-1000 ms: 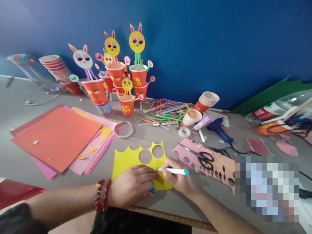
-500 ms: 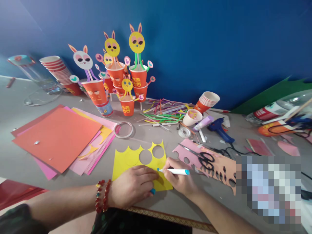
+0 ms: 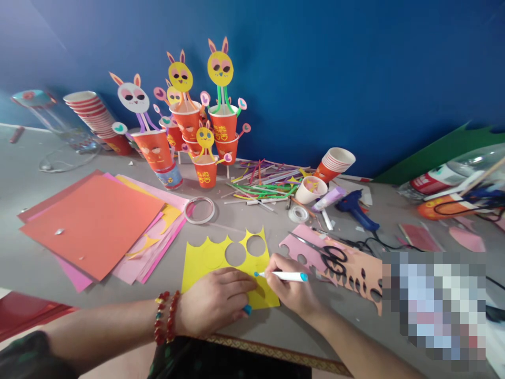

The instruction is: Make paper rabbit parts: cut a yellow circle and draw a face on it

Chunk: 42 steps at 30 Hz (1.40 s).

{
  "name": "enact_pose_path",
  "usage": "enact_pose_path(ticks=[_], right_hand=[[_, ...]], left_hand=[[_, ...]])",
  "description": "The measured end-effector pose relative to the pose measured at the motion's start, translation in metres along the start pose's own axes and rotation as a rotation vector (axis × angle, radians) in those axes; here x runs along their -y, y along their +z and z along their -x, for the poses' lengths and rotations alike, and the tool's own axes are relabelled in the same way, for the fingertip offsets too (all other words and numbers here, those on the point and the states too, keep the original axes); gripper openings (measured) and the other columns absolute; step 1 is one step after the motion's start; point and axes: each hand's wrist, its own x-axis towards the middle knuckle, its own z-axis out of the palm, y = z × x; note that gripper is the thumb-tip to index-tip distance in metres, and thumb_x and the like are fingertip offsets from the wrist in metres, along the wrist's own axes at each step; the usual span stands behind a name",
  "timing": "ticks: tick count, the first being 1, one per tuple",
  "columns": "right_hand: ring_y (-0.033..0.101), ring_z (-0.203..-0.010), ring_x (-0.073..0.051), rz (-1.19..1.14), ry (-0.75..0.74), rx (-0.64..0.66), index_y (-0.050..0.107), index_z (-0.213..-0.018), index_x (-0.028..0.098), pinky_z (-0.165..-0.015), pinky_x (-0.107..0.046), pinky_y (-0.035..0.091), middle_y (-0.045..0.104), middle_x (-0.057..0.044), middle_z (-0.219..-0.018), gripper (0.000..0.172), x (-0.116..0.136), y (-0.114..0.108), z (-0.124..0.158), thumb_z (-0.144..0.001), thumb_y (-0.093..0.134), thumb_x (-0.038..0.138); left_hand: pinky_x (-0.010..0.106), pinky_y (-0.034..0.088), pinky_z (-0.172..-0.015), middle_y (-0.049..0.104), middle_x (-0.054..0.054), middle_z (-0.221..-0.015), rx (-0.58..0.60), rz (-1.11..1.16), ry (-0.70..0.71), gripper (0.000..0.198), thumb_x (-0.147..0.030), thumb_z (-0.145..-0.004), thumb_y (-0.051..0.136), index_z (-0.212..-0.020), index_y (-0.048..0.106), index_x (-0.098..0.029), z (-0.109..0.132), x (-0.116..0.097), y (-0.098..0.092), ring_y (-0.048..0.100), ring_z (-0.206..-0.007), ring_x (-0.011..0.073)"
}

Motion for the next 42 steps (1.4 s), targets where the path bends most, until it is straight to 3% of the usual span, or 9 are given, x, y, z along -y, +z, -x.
enact_pose_path(ticks=[42], right_hand=[[0.053, -0.052, -0.012, -0.040, -0.003, -0.003, 0.048, -0.068, 0.023, -0.051, -0.021, 0.037, 0.056, 0.004, -0.057, 0.019, -0.0025, 0.0039, -0.0007, -0.087, 0.051, 0.019]], left_hand=[[0.040, 0.048, -0.104, 0.067, 0.014, -0.126, 0.003, -0.011, 0.008, 0.032, -0.034, -0.105, 0.037, -0.103, 0.062, -0.013, 0.0013, 0.0013, 0.0027, 0.059, -0.121, 0.0256]])
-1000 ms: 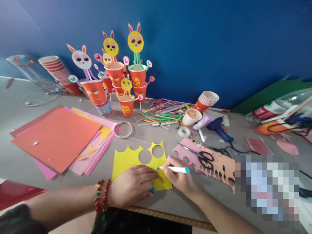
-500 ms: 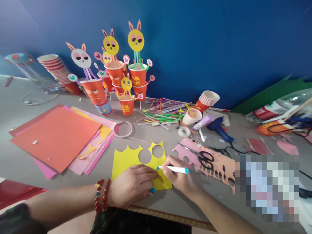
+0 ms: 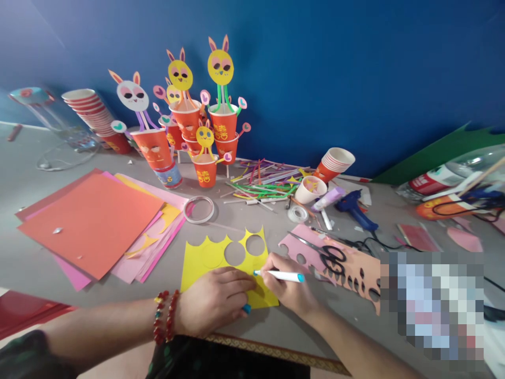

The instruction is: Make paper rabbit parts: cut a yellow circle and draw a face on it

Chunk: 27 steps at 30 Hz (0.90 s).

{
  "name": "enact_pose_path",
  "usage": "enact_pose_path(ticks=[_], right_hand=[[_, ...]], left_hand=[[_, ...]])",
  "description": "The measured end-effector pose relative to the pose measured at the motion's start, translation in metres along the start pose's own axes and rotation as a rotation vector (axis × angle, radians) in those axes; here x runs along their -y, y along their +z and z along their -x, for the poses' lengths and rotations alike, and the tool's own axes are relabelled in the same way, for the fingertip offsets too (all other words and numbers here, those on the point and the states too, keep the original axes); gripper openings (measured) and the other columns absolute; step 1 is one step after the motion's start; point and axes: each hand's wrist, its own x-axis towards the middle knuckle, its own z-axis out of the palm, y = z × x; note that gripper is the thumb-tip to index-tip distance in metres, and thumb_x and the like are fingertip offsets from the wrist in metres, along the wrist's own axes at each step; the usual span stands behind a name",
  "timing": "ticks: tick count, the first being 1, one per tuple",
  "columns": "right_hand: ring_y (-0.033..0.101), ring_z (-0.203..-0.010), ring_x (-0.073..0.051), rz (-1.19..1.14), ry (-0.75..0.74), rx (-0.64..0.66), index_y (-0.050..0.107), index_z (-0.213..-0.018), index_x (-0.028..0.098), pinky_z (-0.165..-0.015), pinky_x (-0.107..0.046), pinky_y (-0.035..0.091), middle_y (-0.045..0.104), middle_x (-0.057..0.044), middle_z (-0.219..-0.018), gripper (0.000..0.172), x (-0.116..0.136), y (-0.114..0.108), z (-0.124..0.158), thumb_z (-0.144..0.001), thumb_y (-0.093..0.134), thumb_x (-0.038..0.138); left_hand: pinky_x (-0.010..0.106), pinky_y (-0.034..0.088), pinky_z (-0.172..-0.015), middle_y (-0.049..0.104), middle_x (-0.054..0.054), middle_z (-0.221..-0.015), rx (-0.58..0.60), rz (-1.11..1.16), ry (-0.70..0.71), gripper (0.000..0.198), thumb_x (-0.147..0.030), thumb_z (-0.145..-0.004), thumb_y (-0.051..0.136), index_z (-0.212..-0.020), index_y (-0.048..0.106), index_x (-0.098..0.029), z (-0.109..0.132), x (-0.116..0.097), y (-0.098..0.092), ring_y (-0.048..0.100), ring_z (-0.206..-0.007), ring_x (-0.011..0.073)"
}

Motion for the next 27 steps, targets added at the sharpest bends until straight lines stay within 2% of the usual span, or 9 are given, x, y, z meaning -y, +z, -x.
enact_pose_path(ticks=[4, 11, 27], right_hand=[[0.051, -0.051, -0.011, -0.021, 0.016, -0.039, 0.049, -0.069, 0.023, -0.050, -0.021, 0.036, 0.055, 0.004, -0.057, 0.019, 0.0006, -0.0009, 0.0001, -0.088, 0.049, 0.018], [0.050, -0.052, -0.011, -0.003, 0.003, 0.005, 0.047, -0.068, 0.022, -0.051, -0.022, 0.035, 0.055, 0.005, -0.057, 0.019, -0.0013, 0.0009, -0.0009, -0.086, 0.051, 0.018], [0.047, -0.051, -0.011, -0.018, -0.008, -0.016, 0.045, -0.067, 0.023, -0.051, -0.022, 0.034, 0.053, 0.005, -0.056, 0.020, -0.0011, -0.0001, 0.0012, -0.085, 0.049, 0.015]], left_hand=[[0.040, 0.048, -0.103, 0.067, 0.014, -0.128, -0.001, 0.003, 0.000, 0.032, -0.033, -0.105, 0.038, -0.105, 0.062, -0.013, -0.0002, 0.0000, 0.0003, 0.059, -0.121, 0.0257], [0.040, 0.049, -0.103, 0.067, 0.014, -0.126, 0.004, 0.008, -0.008, 0.031, -0.034, -0.104, 0.039, -0.106, 0.062, -0.013, -0.0015, -0.0014, -0.0022, 0.060, -0.121, 0.0249], [0.040, 0.048, -0.103, 0.068, 0.013, -0.125, -0.016, -0.013, -0.002, 0.032, -0.034, -0.105, 0.038, -0.105, 0.062, -0.013, -0.0003, -0.0004, -0.0004, 0.060, -0.120, 0.0249]])
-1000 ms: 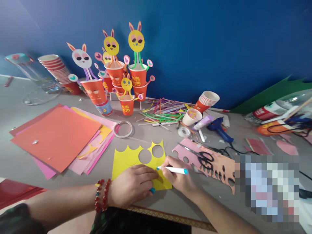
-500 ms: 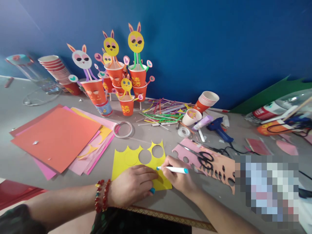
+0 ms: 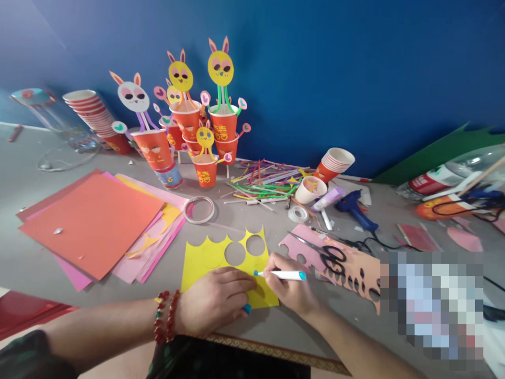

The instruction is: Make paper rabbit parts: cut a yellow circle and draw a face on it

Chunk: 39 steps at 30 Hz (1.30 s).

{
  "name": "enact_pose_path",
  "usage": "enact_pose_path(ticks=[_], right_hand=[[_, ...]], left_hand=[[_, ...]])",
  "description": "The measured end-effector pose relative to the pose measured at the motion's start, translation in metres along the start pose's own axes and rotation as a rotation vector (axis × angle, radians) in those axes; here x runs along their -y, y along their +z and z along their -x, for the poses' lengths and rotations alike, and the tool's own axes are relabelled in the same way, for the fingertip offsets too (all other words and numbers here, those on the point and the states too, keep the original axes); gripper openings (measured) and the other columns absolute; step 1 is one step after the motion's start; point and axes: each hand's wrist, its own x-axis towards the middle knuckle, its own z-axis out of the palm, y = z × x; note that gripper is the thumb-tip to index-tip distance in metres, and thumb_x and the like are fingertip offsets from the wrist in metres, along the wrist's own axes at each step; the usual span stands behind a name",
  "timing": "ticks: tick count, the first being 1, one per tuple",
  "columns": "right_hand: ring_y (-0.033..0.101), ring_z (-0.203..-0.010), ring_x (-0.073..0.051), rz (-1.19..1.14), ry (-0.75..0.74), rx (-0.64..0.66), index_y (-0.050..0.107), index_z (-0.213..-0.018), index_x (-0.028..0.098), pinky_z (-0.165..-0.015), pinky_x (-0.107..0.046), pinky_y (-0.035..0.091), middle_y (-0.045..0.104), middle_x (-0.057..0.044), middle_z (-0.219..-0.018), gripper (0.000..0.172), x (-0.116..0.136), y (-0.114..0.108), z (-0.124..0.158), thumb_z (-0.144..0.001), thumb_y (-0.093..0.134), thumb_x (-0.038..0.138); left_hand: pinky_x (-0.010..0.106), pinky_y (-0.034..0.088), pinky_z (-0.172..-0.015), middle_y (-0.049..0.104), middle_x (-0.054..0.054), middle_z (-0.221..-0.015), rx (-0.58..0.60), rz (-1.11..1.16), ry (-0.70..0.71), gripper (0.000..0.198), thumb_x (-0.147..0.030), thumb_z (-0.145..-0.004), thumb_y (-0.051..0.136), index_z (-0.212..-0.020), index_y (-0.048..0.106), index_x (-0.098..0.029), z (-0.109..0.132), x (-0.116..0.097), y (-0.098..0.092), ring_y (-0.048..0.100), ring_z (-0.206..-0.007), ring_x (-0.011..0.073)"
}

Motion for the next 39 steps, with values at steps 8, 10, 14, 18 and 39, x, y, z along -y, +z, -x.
enact_pose_path(ticks=[8, 10, 14, 18, 39], right_hand=[[0.049, -0.051, -0.013, 0.038, 0.029, 0.005, 0.046, -0.068, 0.023, -0.051, -0.023, 0.035, 0.053, 0.005, -0.056, 0.020, 0.0023, -0.0003, -0.0009, -0.087, 0.050, 0.018], [0.050, -0.051, -0.013, 0.045, 0.031, 0.010, 0.046, -0.068, 0.023, -0.051, -0.023, 0.035, 0.053, 0.005, -0.055, 0.020, 0.0023, -0.0001, -0.0015, -0.087, 0.050, 0.019], [0.052, -0.051, -0.013, 0.038, 0.022, 0.037, 0.047, -0.068, 0.023, -0.051, -0.023, 0.036, 0.055, 0.004, -0.056, 0.019, 0.0019, -0.0005, -0.0023, -0.085, 0.051, 0.019], [0.053, -0.053, -0.013, 0.028, 0.026, 0.048, 0.050, -0.069, 0.023, -0.053, -0.023, 0.037, 0.058, 0.004, -0.058, 0.018, 0.0018, -0.0007, -0.0017, -0.086, 0.051, 0.020], [0.052, -0.052, -0.013, -0.016, 0.046, 0.022, 0.049, -0.067, 0.024, -0.051, -0.023, 0.038, 0.059, 0.003, -0.058, 0.020, 0.0024, -0.0020, -0.0004, -0.086, 0.050, 0.019]], left_hand=[[0.040, 0.049, -0.103, 0.067, 0.014, -0.126, 0.020, 0.011, -0.002, 0.035, -0.036, -0.105, 0.037, -0.106, 0.062, -0.012, -0.0008, -0.0007, -0.0015, 0.060, -0.120, 0.0256], [0.040, 0.049, -0.104, 0.067, 0.014, -0.126, 0.017, 0.014, -0.002, 0.034, -0.036, -0.105, 0.037, -0.106, 0.062, -0.012, -0.0007, -0.0005, -0.0008, 0.060, -0.121, 0.0255], [0.040, 0.048, -0.104, 0.068, 0.014, -0.125, 0.016, 0.012, -0.004, 0.032, -0.035, -0.105, 0.037, -0.104, 0.062, -0.014, -0.0004, 0.0001, -0.0002, 0.060, -0.121, 0.0250], [0.040, 0.049, -0.103, 0.068, 0.014, -0.125, 0.011, 0.012, -0.004, 0.033, -0.035, -0.105, 0.038, -0.103, 0.062, -0.013, 0.0000, 0.0004, 0.0001, 0.060, -0.120, 0.0256], [0.039, 0.047, -0.105, 0.068, 0.014, -0.125, 0.000, 0.028, -0.003, 0.026, -0.033, -0.103, 0.043, -0.106, 0.061, -0.014, 0.0010, 0.0008, 0.0018, 0.059, -0.121, 0.0247]])
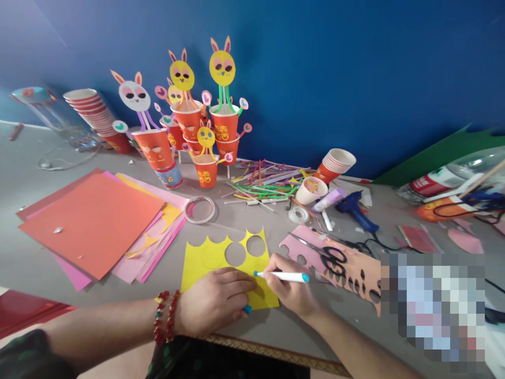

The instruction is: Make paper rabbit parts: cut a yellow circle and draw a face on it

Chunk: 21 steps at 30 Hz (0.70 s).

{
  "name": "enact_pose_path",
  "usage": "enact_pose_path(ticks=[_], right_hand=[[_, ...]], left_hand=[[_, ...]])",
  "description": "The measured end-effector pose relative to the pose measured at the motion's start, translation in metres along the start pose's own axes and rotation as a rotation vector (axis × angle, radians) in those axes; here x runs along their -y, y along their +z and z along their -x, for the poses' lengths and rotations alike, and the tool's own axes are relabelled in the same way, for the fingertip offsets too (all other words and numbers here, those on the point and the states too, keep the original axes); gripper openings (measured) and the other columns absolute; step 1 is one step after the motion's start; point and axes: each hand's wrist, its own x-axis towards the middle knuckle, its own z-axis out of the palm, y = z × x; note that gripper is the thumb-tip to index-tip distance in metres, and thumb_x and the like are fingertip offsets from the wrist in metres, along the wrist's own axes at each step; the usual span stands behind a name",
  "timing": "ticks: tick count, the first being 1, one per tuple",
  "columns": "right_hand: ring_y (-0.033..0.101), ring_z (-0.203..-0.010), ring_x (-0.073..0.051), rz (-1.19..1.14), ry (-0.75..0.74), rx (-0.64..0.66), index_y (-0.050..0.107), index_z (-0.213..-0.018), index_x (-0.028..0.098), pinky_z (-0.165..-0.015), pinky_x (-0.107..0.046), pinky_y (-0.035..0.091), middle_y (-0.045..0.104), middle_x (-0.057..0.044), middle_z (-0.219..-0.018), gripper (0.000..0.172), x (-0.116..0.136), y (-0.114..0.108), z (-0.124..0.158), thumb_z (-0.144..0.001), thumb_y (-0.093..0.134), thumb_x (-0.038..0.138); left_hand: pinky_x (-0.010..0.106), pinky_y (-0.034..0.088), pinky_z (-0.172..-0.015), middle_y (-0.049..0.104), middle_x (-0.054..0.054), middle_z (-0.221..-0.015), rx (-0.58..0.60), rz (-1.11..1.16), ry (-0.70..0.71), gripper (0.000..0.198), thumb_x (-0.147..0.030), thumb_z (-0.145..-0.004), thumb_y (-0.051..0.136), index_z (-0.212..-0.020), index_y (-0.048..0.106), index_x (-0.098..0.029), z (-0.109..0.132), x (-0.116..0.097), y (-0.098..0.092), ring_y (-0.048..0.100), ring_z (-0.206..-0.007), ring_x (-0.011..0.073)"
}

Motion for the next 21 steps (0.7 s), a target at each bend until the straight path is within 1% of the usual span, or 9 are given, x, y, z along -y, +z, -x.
enact_pose_path(ticks=[3, 6, 10, 13, 15, 17, 21], right_hand=[[0.051, -0.052, -0.013, -0.016, 0.035, -0.062, 0.050, -0.069, 0.024, -0.050, -0.024, 0.038, 0.057, 0.002, -0.058, 0.020, -0.003, 0.000, 0.002, -0.089, 0.049, 0.020], [0.052, -0.051, -0.014, -0.078, 0.073, -0.087, 0.052, -0.072, 0.024, -0.049, -0.024, 0.039, 0.057, 0.002, -0.058, 0.019, -0.005, 0.000, 0.003, -0.090, 0.050, 0.024], [0.056, -0.052, -0.013, -0.255, 0.196, -0.048, 0.055, -0.082, 0.022, -0.046, -0.022, 0.041, 0.063, 0.002, -0.065, 0.014, 0.002, -0.007, 0.000, -0.093, 0.053, 0.031], [0.057, -0.053, -0.013, -0.318, 0.251, 0.012, 0.054, -0.084, 0.022, -0.047, -0.022, 0.042, 0.066, 0.001, -0.067, 0.015, 0.010, -0.017, 0.000, -0.093, 0.055, 0.033], [0.056, -0.053, -0.013, -0.286, 0.258, 0.042, 0.054, -0.082, 0.022, -0.048, -0.022, 0.041, 0.065, 0.001, -0.066, 0.014, 0.012, -0.022, 0.003, -0.093, 0.055, 0.031], [0.053, -0.052, -0.013, -0.191, 0.235, 0.032, 0.054, -0.079, 0.022, -0.048, -0.023, 0.040, 0.062, 0.003, -0.063, 0.014, 0.010, -0.024, 0.007, -0.092, 0.055, 0.029], [0.047, -0.049, -0.013, -0.007, 0.113, -0.064, 0.051, -0.070, 0.023, -0.049, -0.024, 0.036, 0.050, 0.005, -0.055, 0.021, -0.002, -0.019, 0.016, -0.090, 0.054, 0.026]], left_hand=[[0.039, 0.047, -0.105, 0.067, 0.013, -0.127, 0.009, 0.000, -0.010, 0.024, -0.031, -0.102, 0.045, -0.107, 0.061, -0.014, 0.000, 0.000, 0.000, 0.060, -0.120, 0.0249], [0.039, 0.048, -0.104, 0.067, 0.012, -0.127, 0.009, -0.002, -0.011, 0.023, -0.031, -0.101, 0.046, -0.105, 0.061, -0.015, 0.001, 0.000, 0.000, 0.060, -0.119, 0.0252], [0.040, 0.047, -0.104, 0.067, 0.012, -0.126, -0.009, 0.005, 0.001, 0.021, -0.030, -0.101, 0.045, -0.101, 0.061, -0.015, 0.001, 0.000, 0.001, 0.059, -0.121, 0.0249], [0.040, 0.045, -0.106, 0.066, 0.013, -0.128, 0.004, 0.013, 0.005, 0.021, -0.029, -0.102, 0.045, -0.099, 0.060, -0.016, 0.002, 0.000, 0.001, 0.059, -0.122, 0.0248], [0.040, 0.045, -0.106, 0.065, 0.013, -0.129, 0.017, 0.015, 0.005, 0.021, -0.030, -0.101, 0.045, -0.100, 0.060, -0.016, 0.002, 0.000, 0.001, 0.058, -0.121, 0.0247], [0.040, 0.045, -0.106, 0.066, 0.013, -0.129, 0.024, 0.009, 0.001, 0.020, -0.030, -0.101, 0.046, -0.100, 0.061, -0.015, 0.002, 0.000, 0.001, 0.059, -0.121, 0.0246], [0.040, 0.045, -0.104, 0.066, 0.011, -0.128, 0.030, -0.029, -0.009, 0.020, -0.030, -0.101, 0.047, -0.100, 0.061, -0.015, 0.001, 0.000, 0.002, 0.059, -0.119, 0.0247]])
